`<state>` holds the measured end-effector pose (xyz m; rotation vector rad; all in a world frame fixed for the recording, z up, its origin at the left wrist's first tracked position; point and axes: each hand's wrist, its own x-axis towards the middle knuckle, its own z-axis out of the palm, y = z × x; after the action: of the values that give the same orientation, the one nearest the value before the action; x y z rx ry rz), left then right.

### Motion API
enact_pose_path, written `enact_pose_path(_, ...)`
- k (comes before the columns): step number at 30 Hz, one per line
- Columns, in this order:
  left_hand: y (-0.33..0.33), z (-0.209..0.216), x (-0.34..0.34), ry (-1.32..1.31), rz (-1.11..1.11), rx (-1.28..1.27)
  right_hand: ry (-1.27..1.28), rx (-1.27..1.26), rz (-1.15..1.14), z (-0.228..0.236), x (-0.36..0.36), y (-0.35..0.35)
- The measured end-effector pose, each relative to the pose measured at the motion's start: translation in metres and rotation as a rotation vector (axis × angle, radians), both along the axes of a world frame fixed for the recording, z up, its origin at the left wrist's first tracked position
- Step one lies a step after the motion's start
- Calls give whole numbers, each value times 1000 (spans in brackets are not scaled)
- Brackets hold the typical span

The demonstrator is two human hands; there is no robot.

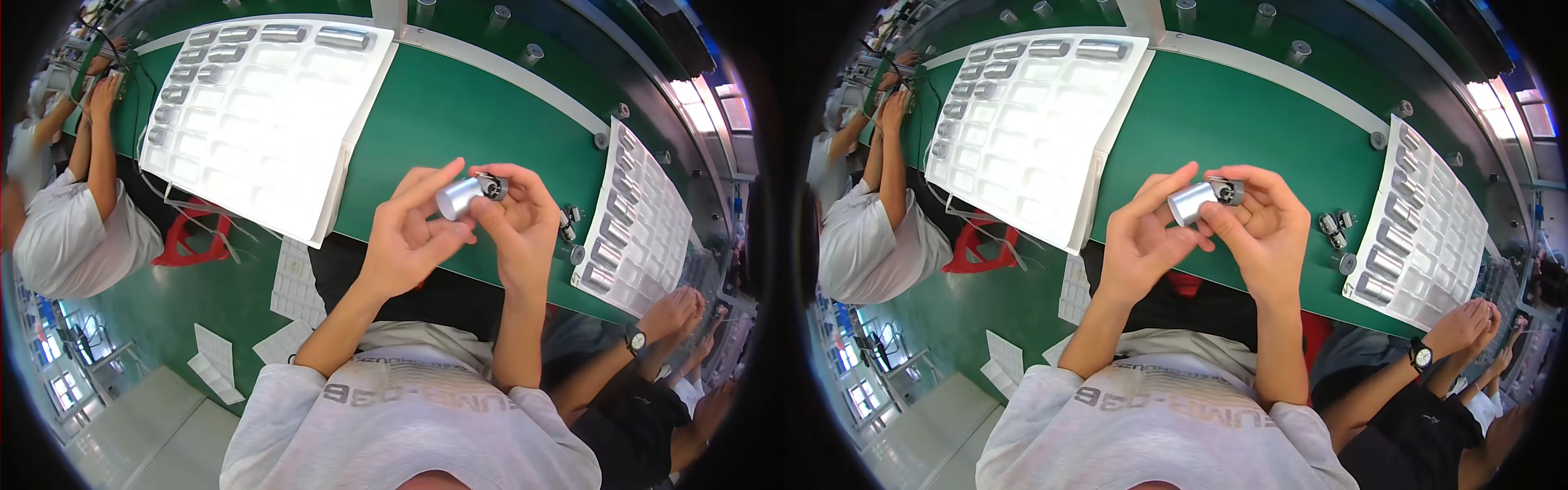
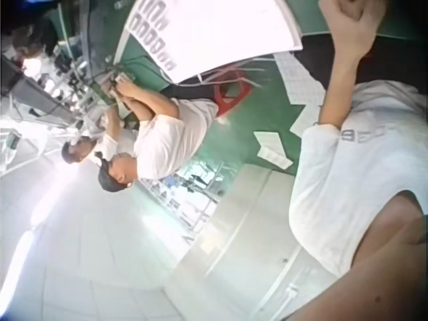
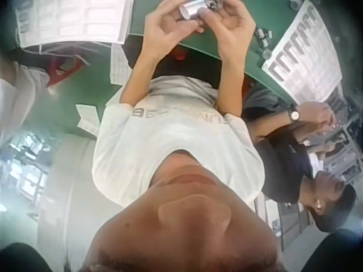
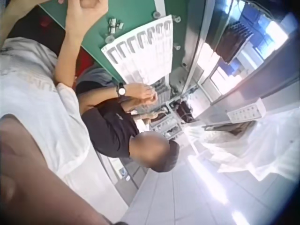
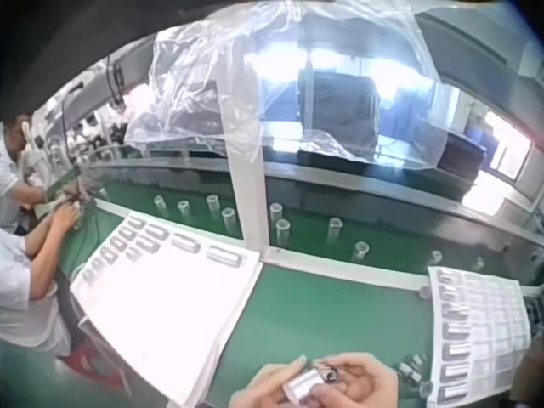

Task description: Assemble small electronic components by inserting internal parts from a grid tray into metal cylinders.

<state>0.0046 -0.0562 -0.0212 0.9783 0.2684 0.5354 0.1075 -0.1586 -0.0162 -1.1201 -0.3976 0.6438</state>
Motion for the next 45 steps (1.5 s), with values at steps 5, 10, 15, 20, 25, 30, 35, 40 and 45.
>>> enact_pose_path(5, 2, -7, -1, 122, 25, 71, -114, 37, -94, -1, -6, -4)
enact_pose_path(10, 16, -18, -6, 38, -97, -393, -175, -44, -132, -3, 11, -15)
enact_pose_path(15, 1, -12, 1, 126, -36, -337, -328, -36, -30, 6, 5, -12)
enact_pose_path(20, 0, -21, -2, 131, 30, -292, -329, -85, 58, 4, 11, -15)
enact_pose_path(25, 7, -23, -13, 41, -85, -261, -225, -76, 98, 4, 9, -17)
enact_pose_path(30, -12, -5, -3, 57, 68, -34, -185, 13, 18, -1, 0, -10)
enact_pose_path(35, 2, -4, -13, 112, -59, -147, -262, -28, 53, -2, 6, -17)
enact_pose_path(40, 10, -13, -12, 91, -71, -247, -248, -31, 66, 10, 2, -13)
enact_pose_path(45, 4, -5, -9, 117, -25, -118, -290, 113, 163, -1, 7, -19)
